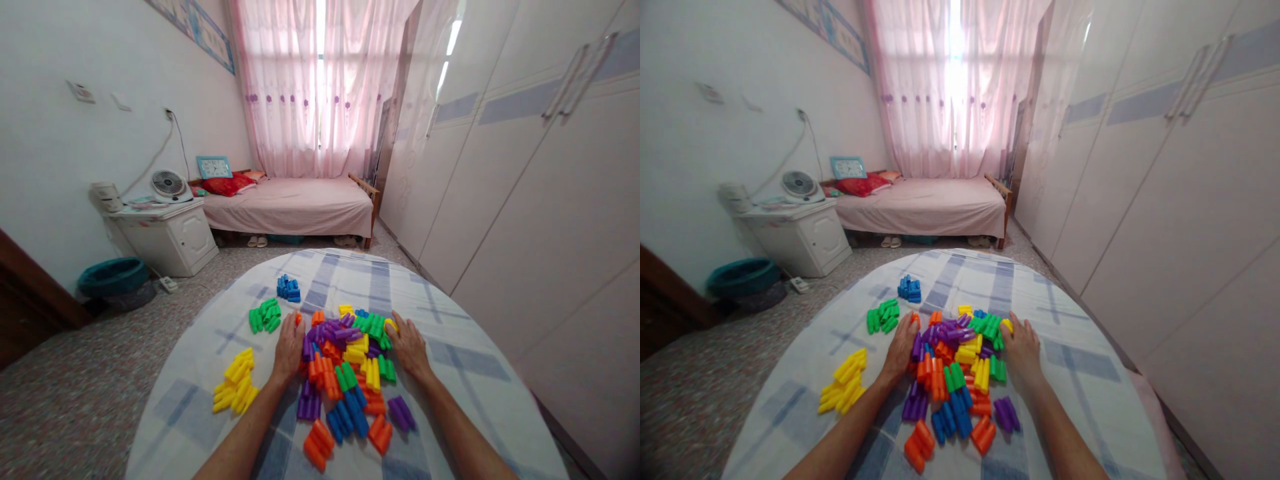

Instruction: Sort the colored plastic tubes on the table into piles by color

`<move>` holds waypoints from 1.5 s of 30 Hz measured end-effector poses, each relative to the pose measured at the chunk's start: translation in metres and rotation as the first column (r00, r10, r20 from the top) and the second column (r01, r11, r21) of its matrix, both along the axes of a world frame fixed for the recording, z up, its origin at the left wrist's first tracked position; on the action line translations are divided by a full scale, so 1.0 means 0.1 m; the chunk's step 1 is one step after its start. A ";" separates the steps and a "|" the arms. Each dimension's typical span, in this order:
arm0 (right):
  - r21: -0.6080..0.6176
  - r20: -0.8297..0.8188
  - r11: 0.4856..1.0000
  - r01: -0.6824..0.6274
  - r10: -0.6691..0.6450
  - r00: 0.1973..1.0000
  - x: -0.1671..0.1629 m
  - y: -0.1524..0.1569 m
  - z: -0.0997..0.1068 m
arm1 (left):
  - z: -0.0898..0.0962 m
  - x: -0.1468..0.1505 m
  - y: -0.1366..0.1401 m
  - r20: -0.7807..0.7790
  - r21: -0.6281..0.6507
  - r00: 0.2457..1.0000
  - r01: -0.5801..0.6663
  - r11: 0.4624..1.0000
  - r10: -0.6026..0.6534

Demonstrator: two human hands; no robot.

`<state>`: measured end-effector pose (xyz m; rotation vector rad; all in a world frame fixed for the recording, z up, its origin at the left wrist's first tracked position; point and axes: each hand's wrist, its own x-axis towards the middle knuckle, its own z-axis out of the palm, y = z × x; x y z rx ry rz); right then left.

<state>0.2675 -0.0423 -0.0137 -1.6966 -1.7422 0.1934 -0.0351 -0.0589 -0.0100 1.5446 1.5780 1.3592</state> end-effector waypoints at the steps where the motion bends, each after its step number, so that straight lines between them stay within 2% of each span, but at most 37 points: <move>1: -0.003 -0.017 0.999 -0.032 0.032 0.999 -0.03 0.04 0.01 | 0.00 0.03 0.03 0.001 -0.008 0.999 0.042 0.999 -0.042; 4: 0.000 -0.066 0.994 -0.113 0.113 0.991 -0.15 0.08 0.06 | 0.06 0.15 0.06 0.035 -0.008 0.990 0.135 0.991 -0.135; 6: 0.014 -0.186 0.987 -0.160 0.160 0.970 -0.23 0.05 0.10 | 0.12 0.24 0.05 0.065 0.006 0.983 0.175 0.985 -0.175; 10: 0.060 -0.464 0.974 -0.219 0.221 0.858 -0.38 -0.03 0.21 | 0.23 0.35 0.08 0.102 0.031 0.957 0.270 0.962 -0.271; 14: 0.057 -0.524 0.945 -0.321 0.302 0.796 -0.54 -0.11 0.37 | 0.27 0.43 0.11 0.147 0.036 0.944 0.294 0.955 -0.296; 17: 0.072 -0.439 0.897 -0.437 0.422 0.794 -0.67 -0.23 0.53 | 0.25 0.46 0.13 0.187 0.009 0.944 0.276 0.961 -0.273; 21: 0.116 -0.205 0.826 -0.551 0.563 0.801 -0.88 -0.45 0.79 | 0.21 0.44 0.16 0.221 0.008 0.937 0.276 0.961 -0.271; 25: 0.071 0.031 0.730 -0.679 0.679 0.733 -1.05 -0.78 0.97 | 0.27 0.33 0.14 0.227 -0.017 0.939 0.271 0.963 -0.260; 27: 0.037 0.145 0.713 -0.700 0.689 0.710 -1.07 -0.98 0.98 | 0.32 0.27 0.04 0.223 -0.063 0.948 0.245 0.968 -0.225; 28: 0.037 0.199 0.731 -0.682 0.663 0.722 -1.06 -1.08 0.95 | 0.34 0.24 -0.05 0.216 -0.078 0.954 0.227 0.971 -0.206; 30: 0.078 0.282 0.807 -0.586 0.545 0.789 -0.98 -1.26 0.84 | 0.36 0.18 -0.29 0.181 -0.094 0.971 0.175 0.980 -0.156; 32: 0.143 0.318 0.885 -0.443 0.383 0.867 -0.84 -1.41 0.65 | 0.33 0.13 -0.61 0.112 -0.106 0.989 0.112 0.988 -0.100; 33: 0.164 0.324 0.909 -0.384 0.318 0.891 -0.77 -1.47 0.54 | 0.30 0.11 -0.77 0.069 -0.118 0.994 0.090 0.989 -0.083; 35: 0.171 0.332 0.932 -0.320 0.251 0.909 -0.64 -1.56 0.32 | 0.22 0.08 -1.07 -0.031 -0.131 0.997 0.067 0.989 -0.071; 37: 0.143 0.341 0.941 -0.306 0.244 0.908 -0.55 -1.62 0.15 | 0.14 0.06 -1.29 -0.149 -0.114 0.983 0.093 0.989 -0.110; 40: 0.118 0.339 0.946 -0.303 0.249 0.907 -0.55 -1.61 0.04 | 0.07 0.10 -1.38 -0.295 -0.076 0.936 0.180 0.981 -0.194; 45: 0.143 0.319 0.935 -0.326 0.268 0.909 -0.63 -1.33 0.04 | 0.08 0.29 -1.10 -0.324 -0.067 0.923 0.198 0.978 -0.209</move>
